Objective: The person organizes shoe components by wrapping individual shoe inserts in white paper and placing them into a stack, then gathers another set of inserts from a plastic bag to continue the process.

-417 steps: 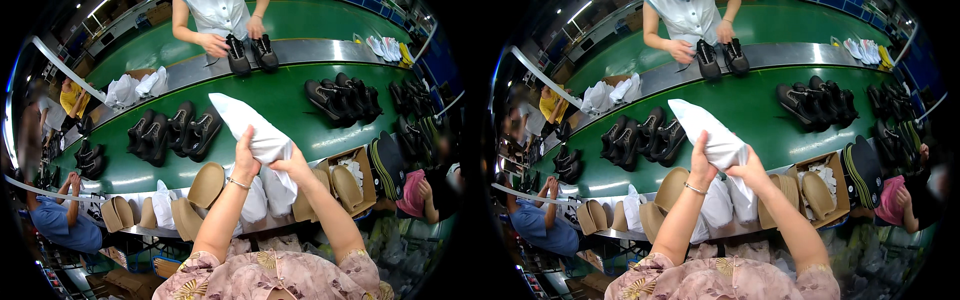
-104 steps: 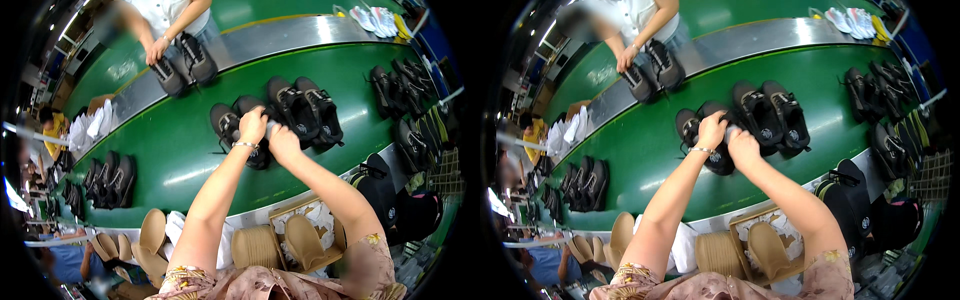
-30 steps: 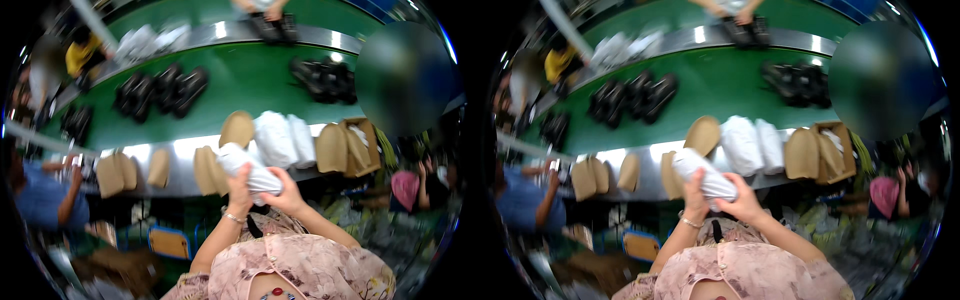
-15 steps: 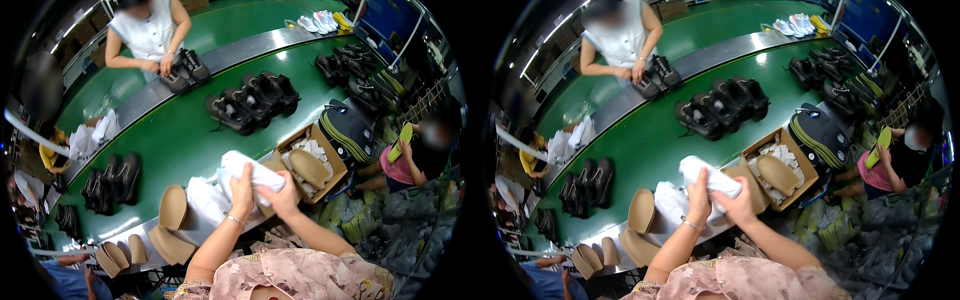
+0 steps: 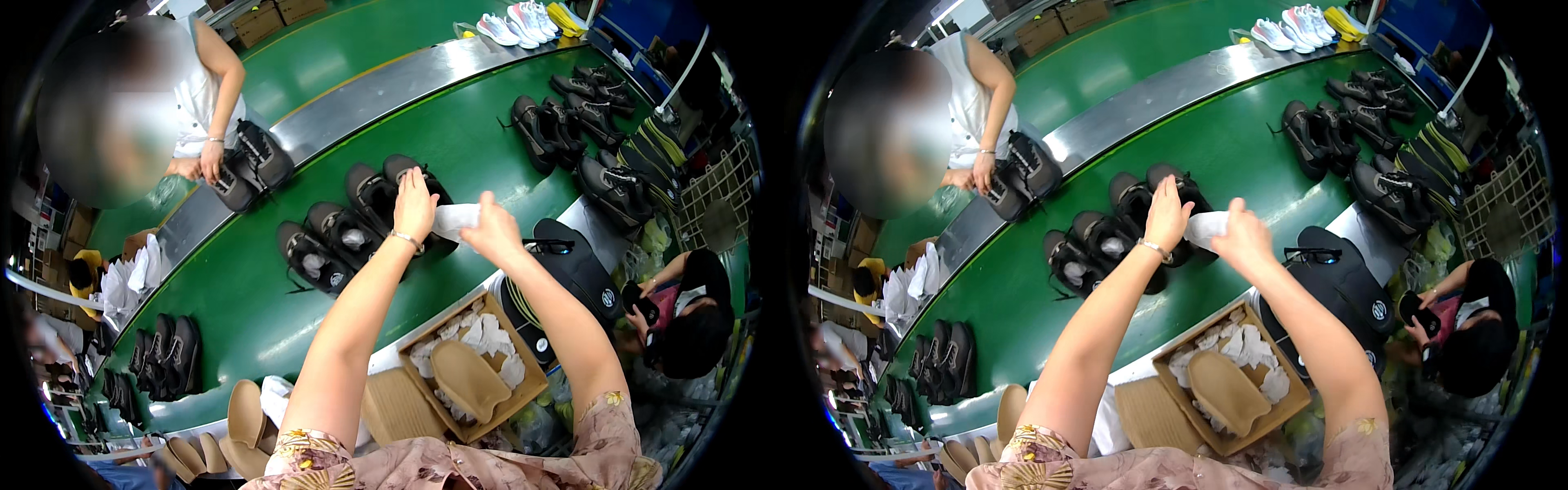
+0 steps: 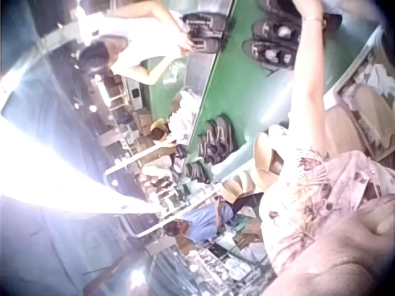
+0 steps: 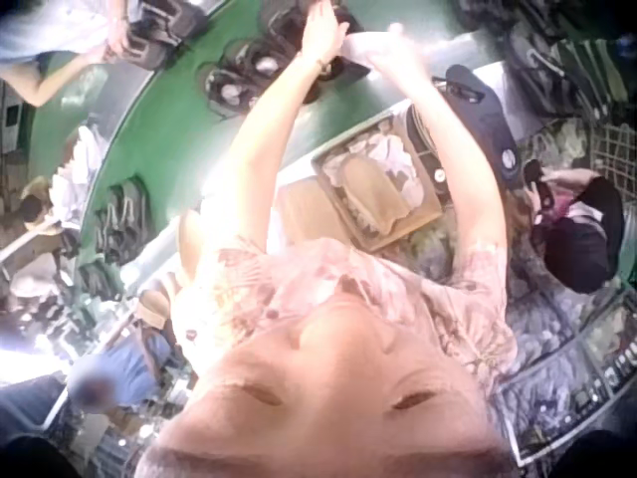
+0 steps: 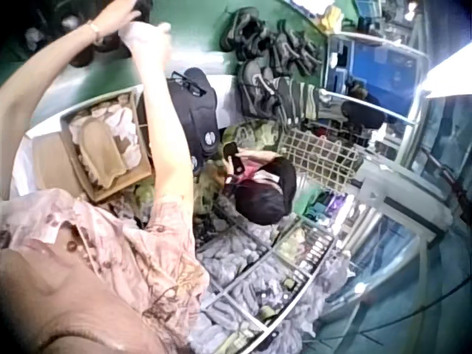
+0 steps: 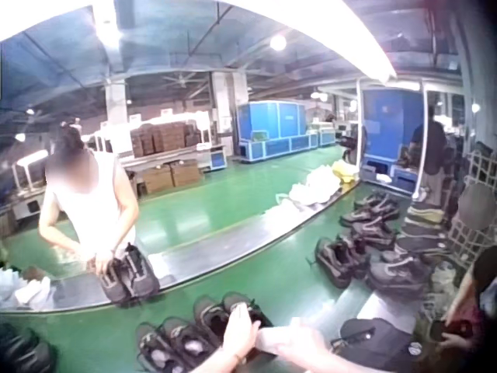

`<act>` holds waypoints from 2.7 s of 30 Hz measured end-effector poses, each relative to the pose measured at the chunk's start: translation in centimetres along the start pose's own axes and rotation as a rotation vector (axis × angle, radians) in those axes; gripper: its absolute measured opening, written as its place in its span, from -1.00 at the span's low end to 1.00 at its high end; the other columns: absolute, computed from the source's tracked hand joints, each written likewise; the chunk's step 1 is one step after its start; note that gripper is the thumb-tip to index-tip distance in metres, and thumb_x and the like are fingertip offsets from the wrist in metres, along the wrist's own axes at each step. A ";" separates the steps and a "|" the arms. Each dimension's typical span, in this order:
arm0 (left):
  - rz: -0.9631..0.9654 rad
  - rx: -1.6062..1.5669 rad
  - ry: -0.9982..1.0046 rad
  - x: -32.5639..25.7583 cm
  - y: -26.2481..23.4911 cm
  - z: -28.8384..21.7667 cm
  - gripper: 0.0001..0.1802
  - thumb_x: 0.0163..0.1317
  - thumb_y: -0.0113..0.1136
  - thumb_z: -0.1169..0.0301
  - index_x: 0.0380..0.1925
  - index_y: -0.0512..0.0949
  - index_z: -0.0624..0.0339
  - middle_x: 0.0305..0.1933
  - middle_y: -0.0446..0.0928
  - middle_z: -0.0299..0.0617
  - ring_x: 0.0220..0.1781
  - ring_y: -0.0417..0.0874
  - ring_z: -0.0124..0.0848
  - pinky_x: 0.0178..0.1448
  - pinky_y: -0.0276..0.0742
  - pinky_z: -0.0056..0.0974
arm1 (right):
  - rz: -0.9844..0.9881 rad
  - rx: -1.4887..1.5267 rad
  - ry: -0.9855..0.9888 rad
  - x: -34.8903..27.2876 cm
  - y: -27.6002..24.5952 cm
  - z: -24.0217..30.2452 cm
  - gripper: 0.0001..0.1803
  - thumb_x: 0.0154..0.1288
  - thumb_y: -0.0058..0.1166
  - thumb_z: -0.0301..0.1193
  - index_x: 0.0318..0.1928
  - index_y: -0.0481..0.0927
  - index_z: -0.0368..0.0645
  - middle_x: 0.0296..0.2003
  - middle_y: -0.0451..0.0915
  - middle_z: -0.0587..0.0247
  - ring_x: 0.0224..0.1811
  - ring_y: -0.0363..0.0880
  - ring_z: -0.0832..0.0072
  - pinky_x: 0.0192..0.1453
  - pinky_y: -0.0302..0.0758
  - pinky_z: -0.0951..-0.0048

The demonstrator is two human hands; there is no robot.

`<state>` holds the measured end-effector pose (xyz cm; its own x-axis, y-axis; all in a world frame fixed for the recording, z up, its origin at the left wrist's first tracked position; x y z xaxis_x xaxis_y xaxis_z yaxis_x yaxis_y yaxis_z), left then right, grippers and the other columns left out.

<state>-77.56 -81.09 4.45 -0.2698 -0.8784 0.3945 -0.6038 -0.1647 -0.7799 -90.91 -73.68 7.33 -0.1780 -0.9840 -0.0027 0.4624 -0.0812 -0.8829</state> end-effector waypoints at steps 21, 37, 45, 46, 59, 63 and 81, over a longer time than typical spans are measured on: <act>0.201 -0.232 -0.224 3.1 3.9 7.0 -0.74 0.15 0.05 0.32 -0.21 0.53 0.21 -0.38 0.55 0.17 -0.25 0.58 0.07 -0.16 0.48 -0.02 | -0.076 -0.446 -0.338 7.8 15.3 4.2 -0.72 0.10 -0.06 -0.49 -0.22 0.30 -0.47 -0.40 0.45 -0.22 -0.54 0.59 0.24 -0.51 0.58 0.45; 0.192 -0.118 -0.189 4.3 5.2 6.0 -0.77 0.17 0.00 0.33 -0.31 0.47 0.28 -0.42 0.53 0.23 -0.29 0.55 0.16 -0.17 0.43 0.08 | 0.297 0.102 -0.239 10.0 14.3 0.7 -0.63 0.10 0.03 -0.57 -0.08 0.30 -0.45 -0.14 0.48 -0.34 -0.15 0.52 -0.14 -0.04 0.52 0.15; 0.061 -0.416 -0.164 -2.4 -7.0 3.3 -0.42 0.05 0.24 0.30 0.00 0.35 0.47 -0.02 0.46 0.25 0.05 0.48 0.06 0.13 0.40 -0.09 | 0.099 0.641 -0.150 -2.9 -0.9 4.7 -0.62 0.26 0.03 -0.47 0.06 0.37 -0.37 -0.16 0.56 -0.04 -0.17 0.60 0.34 -0.09 0.50 0.39; 0.071 -0.390 -0.156 -5.1 -10.0 2.6 -0.45 0.11 0.21 0.29 0.07 0.34 0.33 0.06 0.44 0.16 0.10 0.47 0.00 0.13 0.42 -0.14 | 0.131 0.688 -0.144 -5.4 -0.9 6.0 -0.63 0.28 0.00 -0.50 0.07 0.37 -0.36 -0.14 0.55 0.01 -0.14 0.57 0.38 -0.06 0.50 0.42; -0.709 -0.002 -0.862 -61.7 -54.4 19.2 -0.75 0.19 0.04 0.50 -0.13 0.47 0.35 -0.23 0.57 0.06 -0.19 0.63 -0.13 -0.13 0.53 -0.23 | 0.867 0.765 -0.371 -41.3 15.8 35.8 -0.74 0.25 0.01 -0.56 -0.05 0.46 -0.39 -0.22 0.56 0.11 -0.23 0.59 0.47 -0.15 0.50 0.52; -0.350 0.488 -1.113 -77.2 -57.0 29.0 -0.40 0.05 0.25 0.30 0.04 0.32 0.43 0.06 0.41 0.20 0.15 0.40 0.03 0.18 0.34 -0.05 | 1.045 0.706 -0.455 -51.5 20.5 42.9 -0.72 0.26 0.00 -0.57 -0.01 0.44 -0.35 -0.17 0.55 0.17 -0.18 0.58 0.48 -0.13 0.51 0.54; -0.511 -0.552 -0.536 -71.1 -52.8 12.7 -0.30 0.13 0.23 0.27 0.18 0.21 0.43 0.09 0.44 0.12 0.06 0.54 -0.12 0.09 0.48 -0.21 | 0.550 1.096 -0.174 -57.1 21.1 49.0 -0.71 0.32 0.01 -0.35 -0.04 0.38 -0.25 -0.20 0.48 0.34 -0.20 0.43 0.63 -0.09 0.39 0.57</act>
<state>-16.95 -15.68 11.45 0.4284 -0.8707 0.2415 -0.8630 -0.4735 -0.1761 -28.43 -26.98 11.91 0.3488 -0.9305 -0.1119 0.9367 0.3422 0.0747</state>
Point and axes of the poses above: each hand's wrist, its own x-axis towards the middle knuckle, its own y-axis out of the palm, z = x × y, the point moved 10 cm from there along x, towards the middle knuckle
